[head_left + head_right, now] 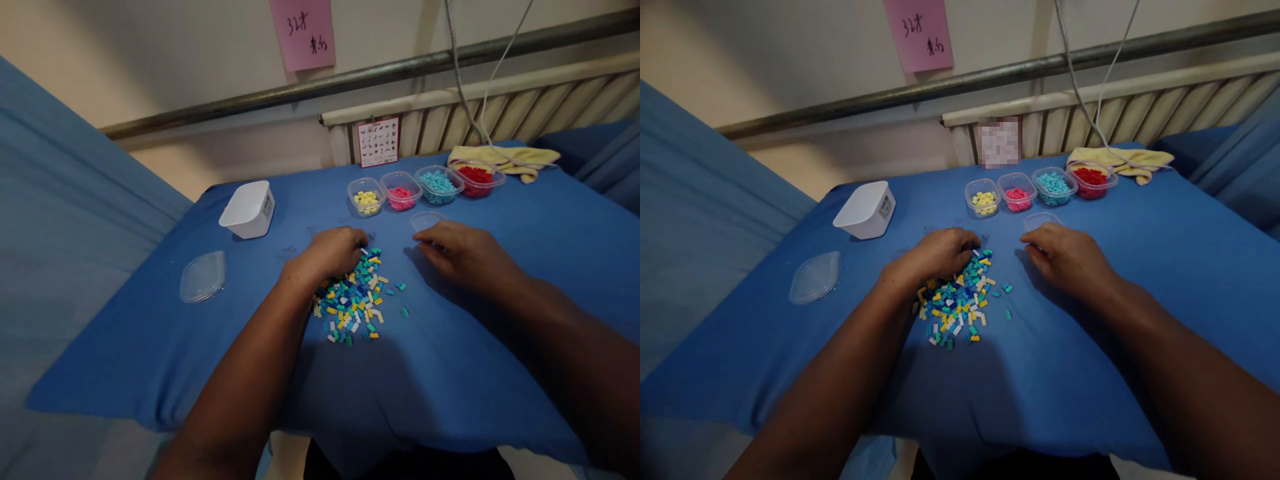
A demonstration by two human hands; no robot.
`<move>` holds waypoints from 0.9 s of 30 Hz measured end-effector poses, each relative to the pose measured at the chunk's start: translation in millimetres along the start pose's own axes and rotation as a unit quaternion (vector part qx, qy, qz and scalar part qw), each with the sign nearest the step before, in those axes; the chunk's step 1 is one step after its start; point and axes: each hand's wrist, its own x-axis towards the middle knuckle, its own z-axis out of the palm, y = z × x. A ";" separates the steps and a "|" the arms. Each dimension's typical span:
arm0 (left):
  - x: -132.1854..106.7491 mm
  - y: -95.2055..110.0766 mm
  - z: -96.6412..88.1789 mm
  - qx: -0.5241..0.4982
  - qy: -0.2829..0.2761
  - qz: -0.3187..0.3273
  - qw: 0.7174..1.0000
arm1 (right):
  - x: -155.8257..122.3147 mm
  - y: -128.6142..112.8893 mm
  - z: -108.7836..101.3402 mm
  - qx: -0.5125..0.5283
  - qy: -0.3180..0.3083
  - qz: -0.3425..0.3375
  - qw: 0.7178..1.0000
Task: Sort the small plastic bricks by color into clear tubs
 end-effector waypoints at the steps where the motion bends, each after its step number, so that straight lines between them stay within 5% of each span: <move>1: -0.9 -1.4 0.6 0.000 0.002 -0.011 1.000 | 0.9 -8.0 3.7 0.030 -0.014 -0.026 0.999; 9: -14.2 -4.1 1.2 -0.014 0.092 -0.037 0.995 | 31.5 -34.1 36.1 0.060 -0.102 -0.065 0.991; 13: -30.1 -29.0 0.1 -0.023 0.152 -0.060 0.986 | 49.1 -33.8 42.3 0.044 -0.138 -0.048 0.988; 20: -50.8 -93.3 40.2 -0.092 0.263 -0.117 0.953 | 55.7 -43.7 41.1 0.081 -0.160 -0.034 0.983; 27: -46.7 -104.5 58.7 -0.182 0.343 -0.104 0.916 | 47.5 -56.2 39.1 0.113 -0.157 -0.009 0.981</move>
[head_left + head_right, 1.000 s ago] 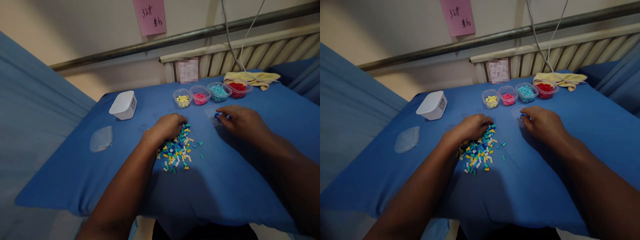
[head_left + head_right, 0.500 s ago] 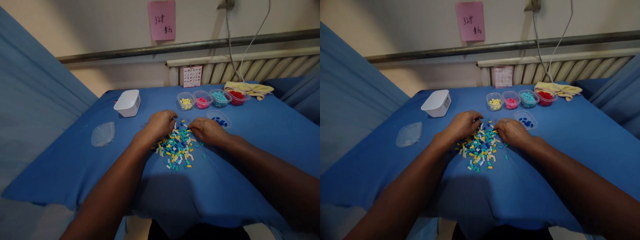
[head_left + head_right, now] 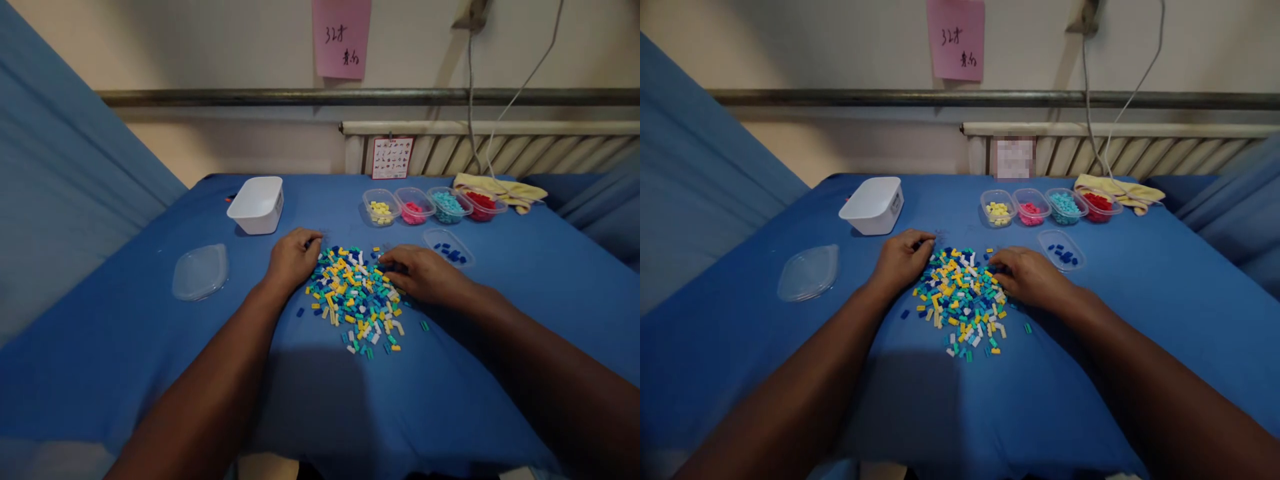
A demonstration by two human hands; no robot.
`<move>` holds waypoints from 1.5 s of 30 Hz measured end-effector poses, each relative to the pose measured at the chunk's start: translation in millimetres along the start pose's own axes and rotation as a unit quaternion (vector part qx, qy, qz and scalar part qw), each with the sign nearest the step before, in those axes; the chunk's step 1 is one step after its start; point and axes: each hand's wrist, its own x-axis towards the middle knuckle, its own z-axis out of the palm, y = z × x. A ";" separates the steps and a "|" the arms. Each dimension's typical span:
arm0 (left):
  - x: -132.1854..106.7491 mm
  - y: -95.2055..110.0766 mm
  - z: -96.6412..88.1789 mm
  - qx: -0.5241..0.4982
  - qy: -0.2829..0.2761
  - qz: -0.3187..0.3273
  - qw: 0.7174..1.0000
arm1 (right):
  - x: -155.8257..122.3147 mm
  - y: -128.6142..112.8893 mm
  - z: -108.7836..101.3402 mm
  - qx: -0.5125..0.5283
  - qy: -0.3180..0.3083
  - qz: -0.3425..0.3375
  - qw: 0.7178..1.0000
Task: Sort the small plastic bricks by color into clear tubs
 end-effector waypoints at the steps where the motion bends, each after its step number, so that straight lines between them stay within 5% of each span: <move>1: 0.5 -0.6 0.9 -0.015 0.003 -0.007 1.000 | -1.6 -0.6 -0.3 0.005 0.000 0.005 1.000; 11: -2.9 0.9 -1.0 -0.044 -0.034 -0.047 0.997 | 0.3 -10.1 -3.0 -0.019 -0.027 -0.018 0.999; 18: -4.6 -4.6 -3.0 -0.134 -0.046 -0.084 0.986 | 4.3 -21.0 -2.9 -0.043 -0.025 0.057 0.997; 24: -4.0 -7.1 -1.0 -0.193 -0.033 -0.119 0.973 | -4.2 -21.1 -13.1 0.123 -0.012 0.146 0.981; 28: -2.1 -4.8 -1.2 -0.199 -0.026 -0.120 0.972 | -18.4 -4.7 -28.9 0.183 0.040 0.167 0.968; 34: 1.0 0.3 -1.8 -0.185 -0.021 -0.107 0.977 | -40.9 46.9 -54.3 0.047 0.237 0.244 0.939; 45: 3.7 -2.1 -2.2 -0.202 -0.026 -0.121 0.972 | -52.0 96.0 -47.8 -0.063 0.215 0.220 0.949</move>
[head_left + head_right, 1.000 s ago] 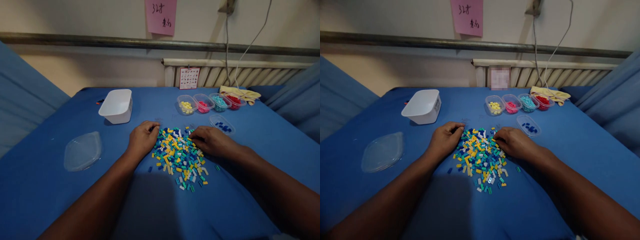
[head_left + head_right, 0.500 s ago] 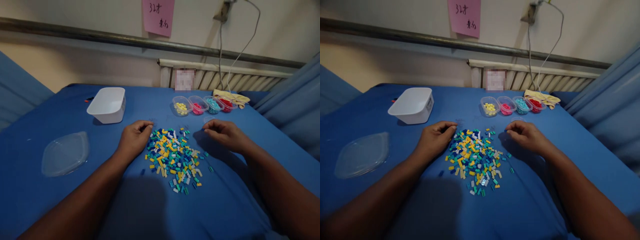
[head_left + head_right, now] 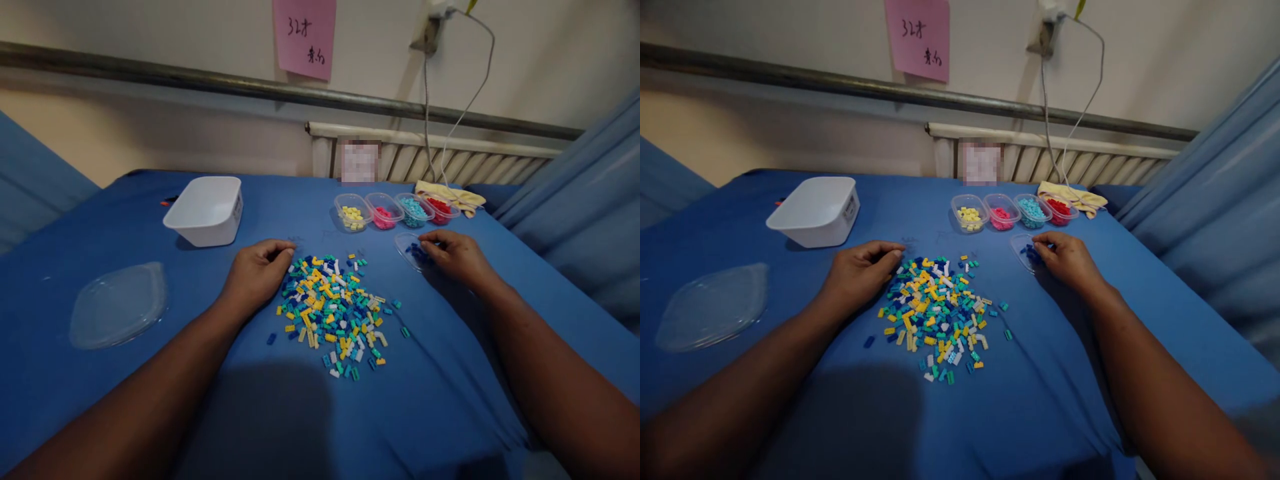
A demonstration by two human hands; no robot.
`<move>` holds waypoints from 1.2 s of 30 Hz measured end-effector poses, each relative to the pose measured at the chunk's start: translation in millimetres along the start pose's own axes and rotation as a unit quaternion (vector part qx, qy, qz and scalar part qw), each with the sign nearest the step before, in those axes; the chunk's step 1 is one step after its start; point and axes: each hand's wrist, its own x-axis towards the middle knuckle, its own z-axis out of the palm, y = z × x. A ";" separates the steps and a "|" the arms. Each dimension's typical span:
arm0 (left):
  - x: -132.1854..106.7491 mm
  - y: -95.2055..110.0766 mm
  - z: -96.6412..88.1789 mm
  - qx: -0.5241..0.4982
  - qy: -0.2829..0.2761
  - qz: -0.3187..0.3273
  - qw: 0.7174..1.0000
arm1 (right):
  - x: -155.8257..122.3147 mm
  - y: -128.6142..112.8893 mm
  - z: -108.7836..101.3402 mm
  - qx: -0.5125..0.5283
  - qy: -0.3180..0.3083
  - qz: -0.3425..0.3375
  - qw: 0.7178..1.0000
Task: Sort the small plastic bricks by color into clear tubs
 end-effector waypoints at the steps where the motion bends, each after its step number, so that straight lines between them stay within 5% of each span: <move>1: 0.2 -0.3 0.3 -0.003 0.001 -0.001 1.000 | -0.3 1.0 -0.3 -0.003 0.008 -0.003 1.000; 8: -0.7 -3.2 3.7 -0.011 -0.005 0.002 1.000 | -7.2 -28.2 2.7 0.043 0.050 -0.005 0.998; 10: -1.0 -4.3 4.2 -0.009 -0.009 0.004 1.000 | -8.0 -54.0 9.3 0.082 0.016 -0.023 0.996; 13: -1.4 -5.0 4.3 -0.006 -0.013 0.009 1.000 | -2.7 -99.6 22.8 0.107 -0.082 -0.149 0.980; 18: -3.4 -3.6 4.5 0.001 -0.013 0.010 1.000 | 16.4 -149.6 44.9 -0.010 -0.200 -0.216 0.956; 25: -5.3 -2.5 4.6 0.009 -0.022 0.017 1.000 | 19.6 -153.5 51.3 -0.114 -0.227 -0.171 0.952; 36: -4.4 -5.3 5.1 0.033 -0.033 0.024 0.999 | 19.6 -153.6 52.9 -0.048 -0.275 -0.244 0.929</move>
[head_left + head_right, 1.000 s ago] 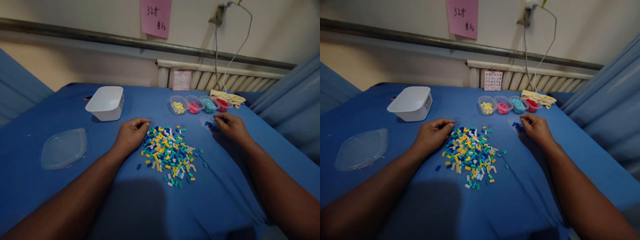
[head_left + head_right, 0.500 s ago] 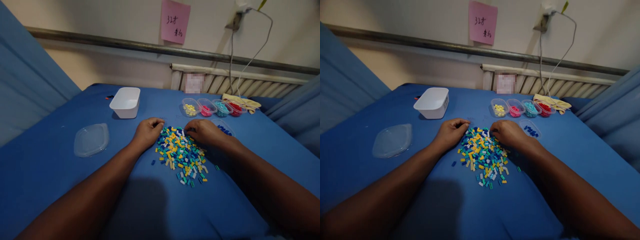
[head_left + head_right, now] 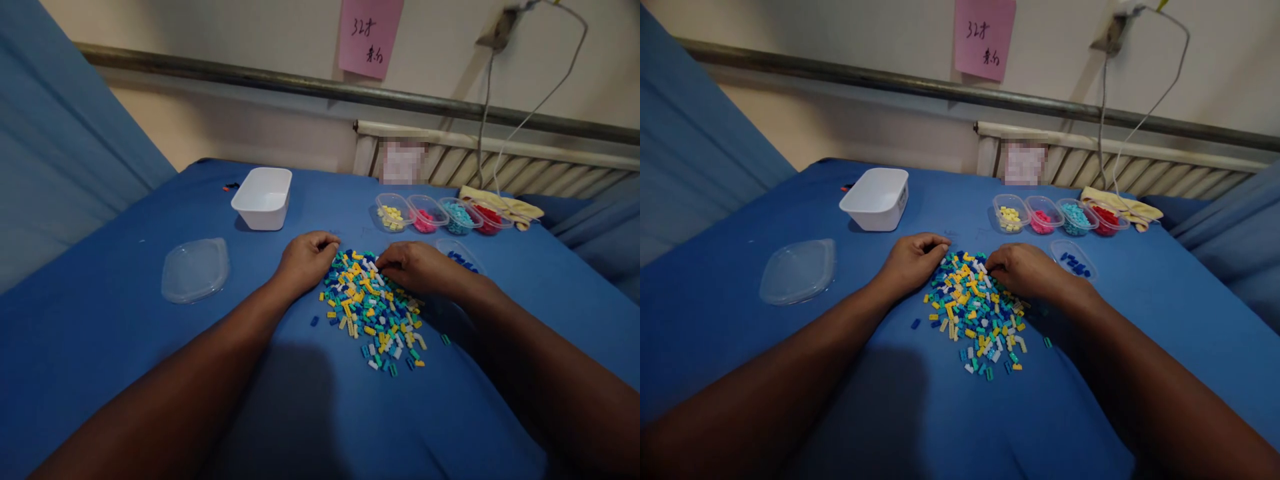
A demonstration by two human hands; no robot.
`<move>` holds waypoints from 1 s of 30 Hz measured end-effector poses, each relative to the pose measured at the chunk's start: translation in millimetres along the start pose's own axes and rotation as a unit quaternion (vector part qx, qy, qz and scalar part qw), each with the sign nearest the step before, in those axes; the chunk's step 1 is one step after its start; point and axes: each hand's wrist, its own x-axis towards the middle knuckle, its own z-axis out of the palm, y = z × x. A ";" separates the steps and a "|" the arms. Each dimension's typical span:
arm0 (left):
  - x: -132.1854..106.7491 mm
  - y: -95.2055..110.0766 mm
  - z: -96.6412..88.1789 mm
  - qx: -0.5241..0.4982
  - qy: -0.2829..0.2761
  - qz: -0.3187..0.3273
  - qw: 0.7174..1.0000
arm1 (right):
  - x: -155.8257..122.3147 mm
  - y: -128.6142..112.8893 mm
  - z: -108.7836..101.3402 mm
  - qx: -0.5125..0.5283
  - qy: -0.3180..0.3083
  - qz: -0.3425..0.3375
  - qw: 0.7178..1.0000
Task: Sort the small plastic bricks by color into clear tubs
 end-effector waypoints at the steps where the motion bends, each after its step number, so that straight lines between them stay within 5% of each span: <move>1: 0.0 0.0 0.0 0.003 -0.001 0.001 1.000 | 0.7 -0.2 0.1 0.000 -0.003 0.000 1.000; 10: 0.0 0.8 -1.7 -0.006 -0.011 -0.004 1.000 | -6.0 5.9 -22.1 0.040 -0.029 0.073 0.996; 17: 0.6 -1.4 -2.3 0.001 -0.010 0.000 1.000 | -32.2 65.3 -60.4 -0.071 -0.009 0.177 0.982; 23: 1.3 -1.2 -1.9 0.007 -0.012 -0.005 1.000 | -50.0 107.4 -65.5 -0.177 -0.055 0.262 0.947; 27: 1.2 1.2 -2.5 0.021 -0.019 -0.009 1.000 | -38.0 81.9 -58.6 -0.179 -0.016 0.221 0.959; 30: 0.6 2.9 -3.0 0.022 -0.018 -0.007 1.000 | -14.4 37.8 -39.4 -0.055 0.068 0.067 0.994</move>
